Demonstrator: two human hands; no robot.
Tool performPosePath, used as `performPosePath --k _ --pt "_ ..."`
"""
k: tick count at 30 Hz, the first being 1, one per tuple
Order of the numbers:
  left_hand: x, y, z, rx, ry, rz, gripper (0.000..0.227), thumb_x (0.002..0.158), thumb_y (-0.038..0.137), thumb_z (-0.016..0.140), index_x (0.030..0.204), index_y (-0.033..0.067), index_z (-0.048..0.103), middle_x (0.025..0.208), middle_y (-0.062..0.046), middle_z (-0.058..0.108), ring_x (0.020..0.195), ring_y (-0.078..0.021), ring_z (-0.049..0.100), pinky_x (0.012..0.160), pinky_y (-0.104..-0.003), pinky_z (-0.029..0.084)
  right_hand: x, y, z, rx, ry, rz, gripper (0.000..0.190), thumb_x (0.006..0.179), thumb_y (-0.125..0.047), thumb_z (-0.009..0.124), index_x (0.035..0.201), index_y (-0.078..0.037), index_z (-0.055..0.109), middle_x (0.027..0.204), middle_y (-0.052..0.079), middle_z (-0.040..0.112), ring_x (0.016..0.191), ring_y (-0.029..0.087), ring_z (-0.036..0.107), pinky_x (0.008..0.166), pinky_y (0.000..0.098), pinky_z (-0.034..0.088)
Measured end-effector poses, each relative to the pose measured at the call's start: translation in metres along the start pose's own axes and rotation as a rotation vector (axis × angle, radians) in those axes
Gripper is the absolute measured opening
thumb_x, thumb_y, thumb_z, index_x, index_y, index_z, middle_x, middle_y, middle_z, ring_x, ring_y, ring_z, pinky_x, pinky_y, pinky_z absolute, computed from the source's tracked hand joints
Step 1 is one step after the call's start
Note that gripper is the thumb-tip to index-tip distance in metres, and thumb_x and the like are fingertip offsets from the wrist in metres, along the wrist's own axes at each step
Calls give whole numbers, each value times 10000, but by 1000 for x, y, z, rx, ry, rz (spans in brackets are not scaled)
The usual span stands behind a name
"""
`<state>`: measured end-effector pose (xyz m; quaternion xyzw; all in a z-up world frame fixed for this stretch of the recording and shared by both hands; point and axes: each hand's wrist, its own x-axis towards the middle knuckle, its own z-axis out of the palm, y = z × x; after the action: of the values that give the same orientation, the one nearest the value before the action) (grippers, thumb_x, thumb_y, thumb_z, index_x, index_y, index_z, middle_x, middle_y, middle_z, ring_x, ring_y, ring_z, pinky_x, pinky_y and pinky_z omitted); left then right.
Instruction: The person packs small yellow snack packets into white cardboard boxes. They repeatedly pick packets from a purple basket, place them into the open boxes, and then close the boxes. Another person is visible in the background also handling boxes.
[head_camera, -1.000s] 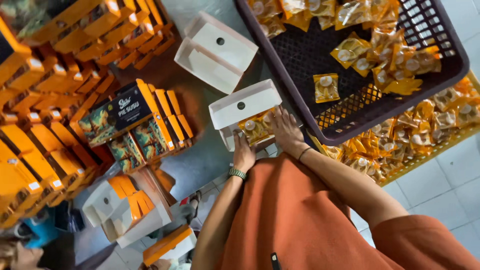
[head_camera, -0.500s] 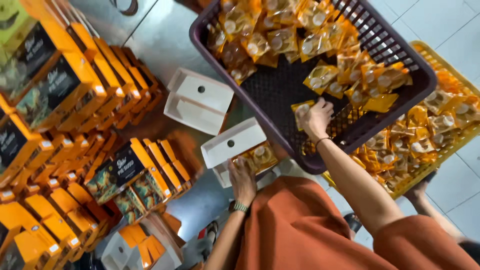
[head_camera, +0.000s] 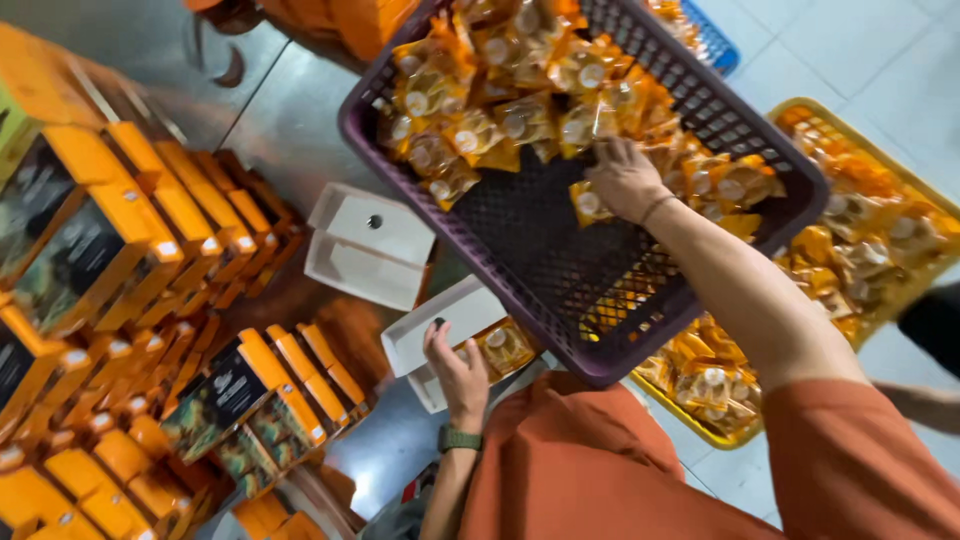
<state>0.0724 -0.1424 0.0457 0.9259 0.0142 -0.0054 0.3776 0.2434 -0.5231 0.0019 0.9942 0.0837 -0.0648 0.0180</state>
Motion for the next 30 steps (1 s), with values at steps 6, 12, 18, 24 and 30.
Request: performPosePath --k 6,12,18,24,30 --pt "2 6 -7 -119 25 -149 480 974 175 571 1417 51 435 1480 -260 373 1323 -436 504 1017 -516 484 -10 4 -9 -180 32 -245 743 635 -823 606 1026 -196 687 1000 64 734 1102 231 626 1101 418 354" --pt "17 72 -22 -422 -86 -203 420 1030 260 491 1387 41 514 1349 -144 606 1228 -283 623 989 -397 532 -59 -68 -108 900 -225 317 583 750 -548 849 1094 -147 603 1007 1 764 894 142 705 711 366 517" --pt "21 84 -24 -658 -93 -209 645 1042 388 372 1549 29 200 1565 -277 352 1449 -351 406 1157 -421 376 -112 -210 -155 1337 -394 212 466 943 -464 633 1263 -150 504 1149 22 690 966 118 652 796 319 555" --pt "-5 38 -66 -571 -233 -414 766 1010 392 358 1632 134 -7 1730 -90 -8 1593 -242 37 1257 -379 143 -131 -270 -85 1304 -359 75 307 1060 -393 455 1067 -103 356 954 192 667 797 306 655 690 439 482" --pt "-45 -41 -69 -807 -79 -413 824 962 565 343 1613 85 188 1632 -182 335 1482 -321 376 1180 -437 356 -143 -323 -75 1250 -420 -35 255 993 -131 608 1081 -107 370 992 151 616 823 284 614 696 431 493"
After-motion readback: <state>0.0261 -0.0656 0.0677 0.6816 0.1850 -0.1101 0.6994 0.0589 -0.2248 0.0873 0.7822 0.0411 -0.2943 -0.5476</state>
